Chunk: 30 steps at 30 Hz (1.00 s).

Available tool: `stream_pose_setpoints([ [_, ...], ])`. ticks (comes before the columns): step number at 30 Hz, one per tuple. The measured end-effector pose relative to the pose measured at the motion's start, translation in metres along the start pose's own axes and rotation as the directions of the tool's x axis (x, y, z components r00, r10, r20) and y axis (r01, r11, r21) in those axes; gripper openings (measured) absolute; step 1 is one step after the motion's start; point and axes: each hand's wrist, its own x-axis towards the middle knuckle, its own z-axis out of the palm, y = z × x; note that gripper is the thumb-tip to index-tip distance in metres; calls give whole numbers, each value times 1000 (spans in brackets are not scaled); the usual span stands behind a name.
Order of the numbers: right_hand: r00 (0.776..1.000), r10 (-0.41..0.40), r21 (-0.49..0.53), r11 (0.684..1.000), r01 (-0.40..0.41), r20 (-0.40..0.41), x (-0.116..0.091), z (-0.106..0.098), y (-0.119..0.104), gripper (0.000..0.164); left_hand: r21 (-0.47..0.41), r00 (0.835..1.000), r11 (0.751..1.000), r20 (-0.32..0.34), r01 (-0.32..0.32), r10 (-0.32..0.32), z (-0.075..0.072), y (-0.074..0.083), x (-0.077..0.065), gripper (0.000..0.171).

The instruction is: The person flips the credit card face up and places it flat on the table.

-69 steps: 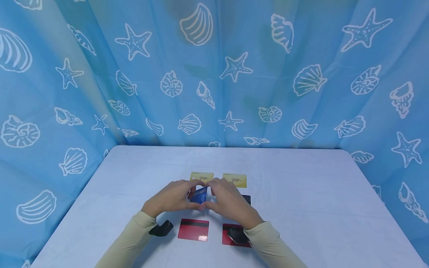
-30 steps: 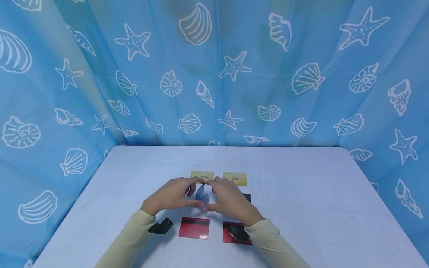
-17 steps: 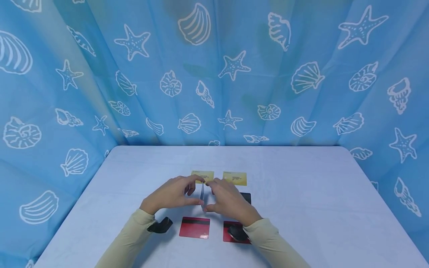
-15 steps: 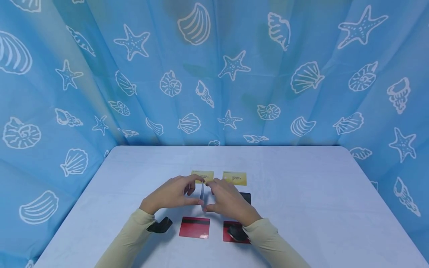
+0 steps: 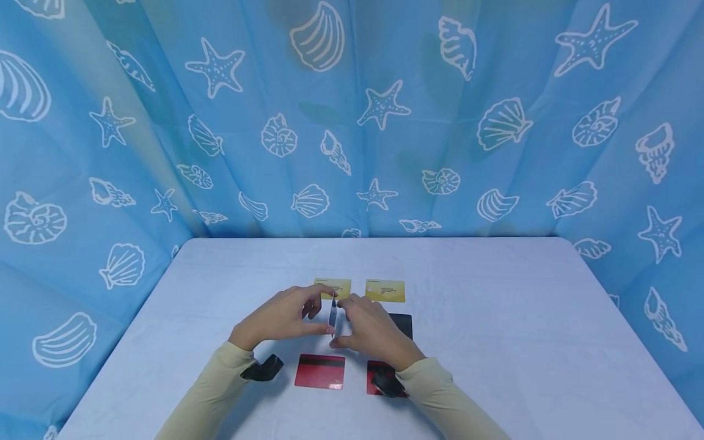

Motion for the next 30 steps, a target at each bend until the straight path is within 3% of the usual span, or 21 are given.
stream_pose_setpoints([
  [14, 1000, -16, -10, 1000, 16, -19, 2, 6, 1, 65, 7, 1000, 1000, -10, -27, 27, -3, 1, 0, 68],
  [30, 1000, -7, -24, 1000, 6, -19, 1, 2, 1, 62, -21, 1000, 1000, -16, -2, 2, -10, -3, -4, 68],
])
